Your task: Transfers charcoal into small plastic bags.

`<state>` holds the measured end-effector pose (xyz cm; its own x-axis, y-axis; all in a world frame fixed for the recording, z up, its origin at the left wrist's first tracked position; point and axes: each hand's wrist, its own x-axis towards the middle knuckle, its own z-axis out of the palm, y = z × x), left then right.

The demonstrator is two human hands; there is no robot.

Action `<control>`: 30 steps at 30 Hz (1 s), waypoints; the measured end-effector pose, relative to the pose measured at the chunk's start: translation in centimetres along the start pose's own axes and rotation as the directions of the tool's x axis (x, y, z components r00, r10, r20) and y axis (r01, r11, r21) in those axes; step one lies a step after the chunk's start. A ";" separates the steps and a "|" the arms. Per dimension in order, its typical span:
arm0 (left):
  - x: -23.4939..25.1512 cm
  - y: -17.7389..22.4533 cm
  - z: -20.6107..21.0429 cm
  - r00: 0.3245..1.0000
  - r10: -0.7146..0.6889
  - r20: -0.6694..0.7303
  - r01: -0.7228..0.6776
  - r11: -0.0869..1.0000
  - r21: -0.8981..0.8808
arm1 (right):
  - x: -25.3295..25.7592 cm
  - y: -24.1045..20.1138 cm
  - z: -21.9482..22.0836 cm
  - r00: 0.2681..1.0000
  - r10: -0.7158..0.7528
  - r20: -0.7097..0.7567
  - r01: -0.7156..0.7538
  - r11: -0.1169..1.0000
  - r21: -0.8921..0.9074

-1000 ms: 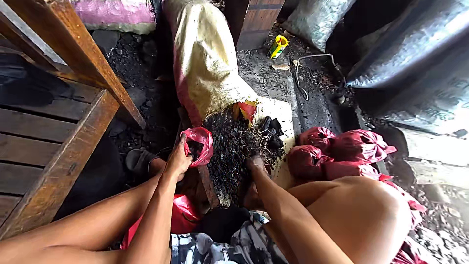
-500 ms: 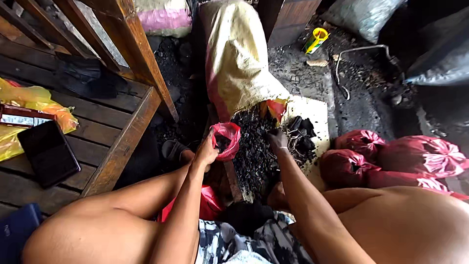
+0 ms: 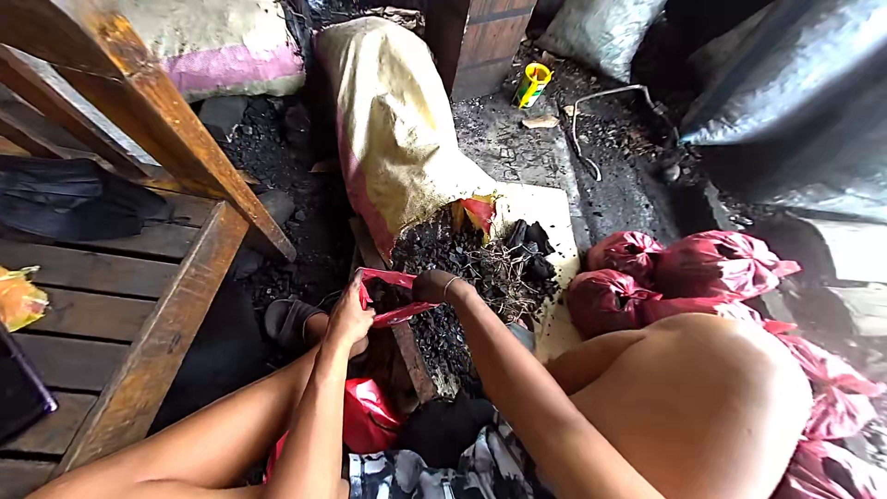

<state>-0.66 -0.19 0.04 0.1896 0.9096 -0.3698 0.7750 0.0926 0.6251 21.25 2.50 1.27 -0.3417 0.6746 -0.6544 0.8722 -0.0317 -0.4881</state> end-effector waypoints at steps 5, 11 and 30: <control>0.1 0.6 0.7 0.998 -0.038 0.040 0.036 0.998 0.046 | -1.8 7.1 -2.1 0.883 0.202 -0.425 0.078 0.828 0.556; 0.2 0.2 0.3 0.999 -0.028 0.019 0.028 0.999 0.017 | -2.0 14.1 0.5 0.614 0.706 -0.353 -0.438 0.677 0.591; 0.1 0.0 -0.1 0.999 -0.032 0.027 0.032 0.999 -0.017 | 0.8 14.5 6.2 0.690 0.655 -0.307 -0.460 0.725 0.512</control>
<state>-0.72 -0.04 0.11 0.1809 0.8950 -0.4077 0.7701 0.1289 0.6248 31.51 -1.98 -9.91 0.4430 0.6710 -0.5945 0.6102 -0.7115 -0.3484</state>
